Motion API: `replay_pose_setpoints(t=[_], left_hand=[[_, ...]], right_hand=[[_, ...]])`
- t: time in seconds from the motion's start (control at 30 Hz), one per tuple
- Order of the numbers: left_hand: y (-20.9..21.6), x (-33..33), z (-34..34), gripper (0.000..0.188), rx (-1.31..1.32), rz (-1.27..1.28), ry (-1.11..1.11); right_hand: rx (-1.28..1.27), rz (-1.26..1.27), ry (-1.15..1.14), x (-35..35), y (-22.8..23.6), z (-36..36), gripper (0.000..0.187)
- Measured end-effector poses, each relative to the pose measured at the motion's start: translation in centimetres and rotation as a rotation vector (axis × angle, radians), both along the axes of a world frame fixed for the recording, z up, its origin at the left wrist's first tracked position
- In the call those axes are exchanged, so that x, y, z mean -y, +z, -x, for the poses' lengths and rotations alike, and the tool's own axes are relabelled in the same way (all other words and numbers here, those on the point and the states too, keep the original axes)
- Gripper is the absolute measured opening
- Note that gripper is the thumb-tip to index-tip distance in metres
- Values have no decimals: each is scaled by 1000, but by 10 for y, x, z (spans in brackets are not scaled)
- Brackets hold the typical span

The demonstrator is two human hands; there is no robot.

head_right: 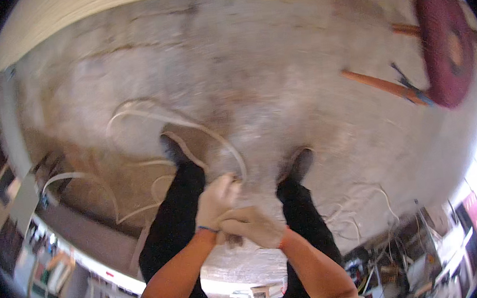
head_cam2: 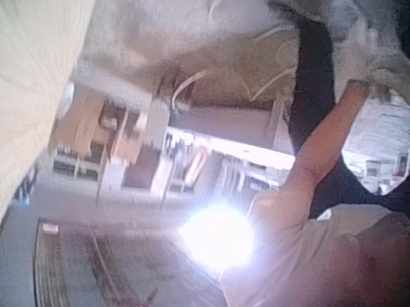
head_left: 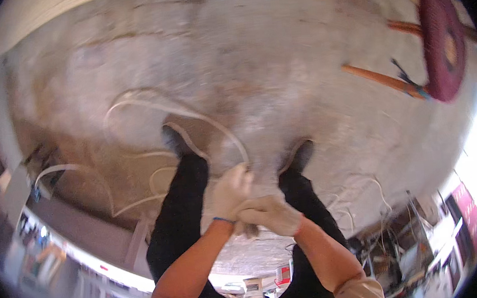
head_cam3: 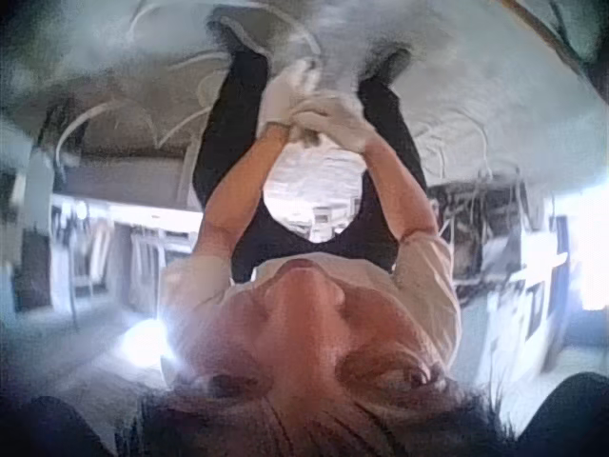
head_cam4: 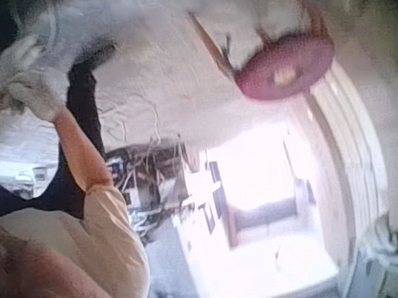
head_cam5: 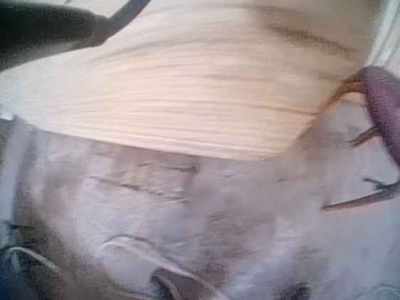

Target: The person selects a drill bit from a tool tray, attaches it to a cordless drill, and then uses a small tool to tighten or adjust the bit. The person then moves to the floor and continues adjusting the drill bit with a small tool.

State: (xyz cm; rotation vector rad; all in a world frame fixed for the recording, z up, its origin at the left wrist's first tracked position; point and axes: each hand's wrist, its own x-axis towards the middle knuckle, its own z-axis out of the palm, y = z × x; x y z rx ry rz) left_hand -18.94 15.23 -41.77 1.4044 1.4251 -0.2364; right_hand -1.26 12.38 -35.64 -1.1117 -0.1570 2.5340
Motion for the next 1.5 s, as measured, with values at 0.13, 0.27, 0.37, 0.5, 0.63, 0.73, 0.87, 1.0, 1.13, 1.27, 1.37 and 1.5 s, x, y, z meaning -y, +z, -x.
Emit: replay_pose_setpoints(t=[0.13,0.27,0.37,0.5,0.63,0.73,0.87,1.0,1.13,1.27,1.37,1.5], left_hand=[[15,-15,-3,35,-32,68,123],[20,-16,-18,32,-22,73,100],[15,-7,-23,30,13,44,53],[0,12,-25,31,38,154,152],[-10,28,-31,34,44,222,210],[-16,39,-37,35,62,247,228],[-19,49,-44,35,53,266,220],[-12,50,-60,36,44,290,174],[-10,52,-74,39,60,240,96],[-27,46,-61,41,64,217,-33],[-26,46,-66,41,82,234,-50],[-18,42,-74,35,193,395,71]], right_hand=[[-66,-31,-97,5,-5,9,32],[-16,-69,-57,7,1,-1,30],[16,-100,-63,16,3,-4,34],[54,-142,-127,31,4,-10,35],[91,-153,-172,46,4,-23,35],[105,-110,-223,64,-2,-29,34],[106,-87,-294,83,-6,-34,31],[179,-138,-277,88,1,-49,27],[355,-258,-327,94,9,-59,25],[553,-298,-443,99,18,-66,28],[646,-315,-581,111,8,-54,32],[603,-227,-661,120,0,-40,29]])
